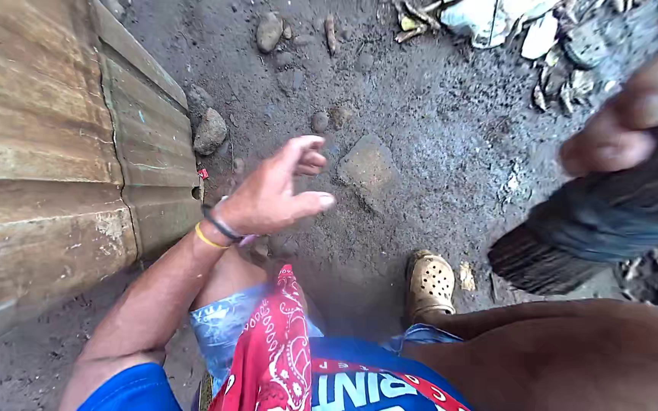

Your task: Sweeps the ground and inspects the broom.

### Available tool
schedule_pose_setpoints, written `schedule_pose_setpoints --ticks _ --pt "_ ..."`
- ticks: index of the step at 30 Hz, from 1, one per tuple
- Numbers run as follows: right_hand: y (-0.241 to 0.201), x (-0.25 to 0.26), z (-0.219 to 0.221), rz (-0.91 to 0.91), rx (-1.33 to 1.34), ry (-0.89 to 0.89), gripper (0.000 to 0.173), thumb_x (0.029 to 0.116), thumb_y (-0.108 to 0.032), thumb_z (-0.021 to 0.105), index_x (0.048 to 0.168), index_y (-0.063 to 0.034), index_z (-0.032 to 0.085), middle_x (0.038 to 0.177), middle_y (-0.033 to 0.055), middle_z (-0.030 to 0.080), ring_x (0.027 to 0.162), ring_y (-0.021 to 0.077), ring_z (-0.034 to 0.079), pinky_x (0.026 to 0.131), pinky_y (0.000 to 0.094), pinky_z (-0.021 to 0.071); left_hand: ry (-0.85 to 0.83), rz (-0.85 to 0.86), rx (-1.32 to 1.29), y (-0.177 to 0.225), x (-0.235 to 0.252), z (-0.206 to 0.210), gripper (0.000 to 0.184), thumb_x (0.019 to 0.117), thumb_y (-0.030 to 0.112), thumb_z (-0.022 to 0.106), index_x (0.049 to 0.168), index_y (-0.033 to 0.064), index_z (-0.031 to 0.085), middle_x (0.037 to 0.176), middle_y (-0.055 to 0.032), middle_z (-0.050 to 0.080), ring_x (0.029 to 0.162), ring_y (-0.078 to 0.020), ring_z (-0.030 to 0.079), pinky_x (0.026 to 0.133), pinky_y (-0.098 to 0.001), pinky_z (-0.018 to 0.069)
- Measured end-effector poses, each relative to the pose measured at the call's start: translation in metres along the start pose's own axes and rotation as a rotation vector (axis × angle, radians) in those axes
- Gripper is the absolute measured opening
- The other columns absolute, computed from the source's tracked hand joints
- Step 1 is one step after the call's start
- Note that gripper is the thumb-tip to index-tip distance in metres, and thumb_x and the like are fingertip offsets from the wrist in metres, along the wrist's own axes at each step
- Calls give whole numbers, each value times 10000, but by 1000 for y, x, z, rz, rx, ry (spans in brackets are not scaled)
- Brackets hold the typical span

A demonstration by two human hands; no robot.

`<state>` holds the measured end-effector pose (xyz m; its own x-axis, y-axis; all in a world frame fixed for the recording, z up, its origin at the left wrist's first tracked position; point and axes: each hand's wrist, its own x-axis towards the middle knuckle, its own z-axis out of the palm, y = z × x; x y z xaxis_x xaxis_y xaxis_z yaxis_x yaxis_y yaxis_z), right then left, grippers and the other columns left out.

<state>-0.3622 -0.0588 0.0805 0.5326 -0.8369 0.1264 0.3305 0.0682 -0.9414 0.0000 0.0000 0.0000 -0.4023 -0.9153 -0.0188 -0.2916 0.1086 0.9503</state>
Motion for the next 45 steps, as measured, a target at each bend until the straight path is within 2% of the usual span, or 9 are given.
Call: schedule_pose_setpoints --ticks 2,6,14,17,20,25,30,35,45 --pt "8 7 -6 39 -6 -42 526 1049 -498 224 1323 -148 505 1057 56 640 881 190 683 725 329 598 -52 13 -76 33 21 24 790 872 279 727 1497 -65 387 1285 -189 645 1132 -219 680 967 -375 582" --pt "18 38 35 103 -43 139 639 1049 -482 -57 1107 -220 524 896 15 673 750 158 688 630 321 596 -94 -36 -251 69 54 77 883 853 167 771 1553 -63 285 1320 -220 619 1132 -234 674 943 -376 585" --pt "96 21 3 131 -51 261 610 1099 -469 22 1376 -159 468 1211 -6 625 1102 70 619 914 313 549 282 -403 -383 51 102 146 864 787 2 783 1519 -16 326 1239 -196 641 1021 -204 691 903 -368 588" --pt "110 17 -24 362 160 280 695 1063 -548 -7 1451 -163 422 1339 -3 590 1179 87 589 961 322 521 231 -539 -273 28 107 158 694 817 21 726 1455 26 452 1089 -188 689 795 -236 692 711 -385 588" --pt "105 5 -43 664 230 265 577 1091 -554 216 1429 -171 482 1337 45 599 1149 175 605 926 399 527 256 -686 -333 36 111 168 576 849 -23 706 1382 -23 486 977 -159 683 675 -191 667 624 -336 597" --pt "99 7 -54 535 211 213 403 1108 -387 305 1356 -156 522 1178 38 626 959 164 650 819 362 551 417 -749 -205 48 116 146 573 889 31 741 1388 -23 464 976 -129 678 702 -160 673 659 -322 605" --pt "91 15 -58 323 582 430 302 1077 -202 301 874 -208 524 692 -68 483 609 74 538 664 269 538 482 -913 -23 41 123 122 490 901 29 722 1337 -26 505 918 -143 682 657 -192 682 632 -353 614" --pt "93 28 -64 432 765 555 341 1051 -141 292 765 -201 468 588 -75 436 526 73 491 607 252 501 134 -1245 414 21 128 105 526 903 190 777 1295 -76 549 1111 -265 651 1004 -375 652 904 -577 514" --pt "96 39 -91 476 941 612 400 1050 -182 291 682 -190 446 524 -63 403 455 93 442 536 261 468 -75 -1482 948 47 169 99 540 887 228 740 1296 -54 528 1150 -286 658 1085 -451 663 895 -646 522"
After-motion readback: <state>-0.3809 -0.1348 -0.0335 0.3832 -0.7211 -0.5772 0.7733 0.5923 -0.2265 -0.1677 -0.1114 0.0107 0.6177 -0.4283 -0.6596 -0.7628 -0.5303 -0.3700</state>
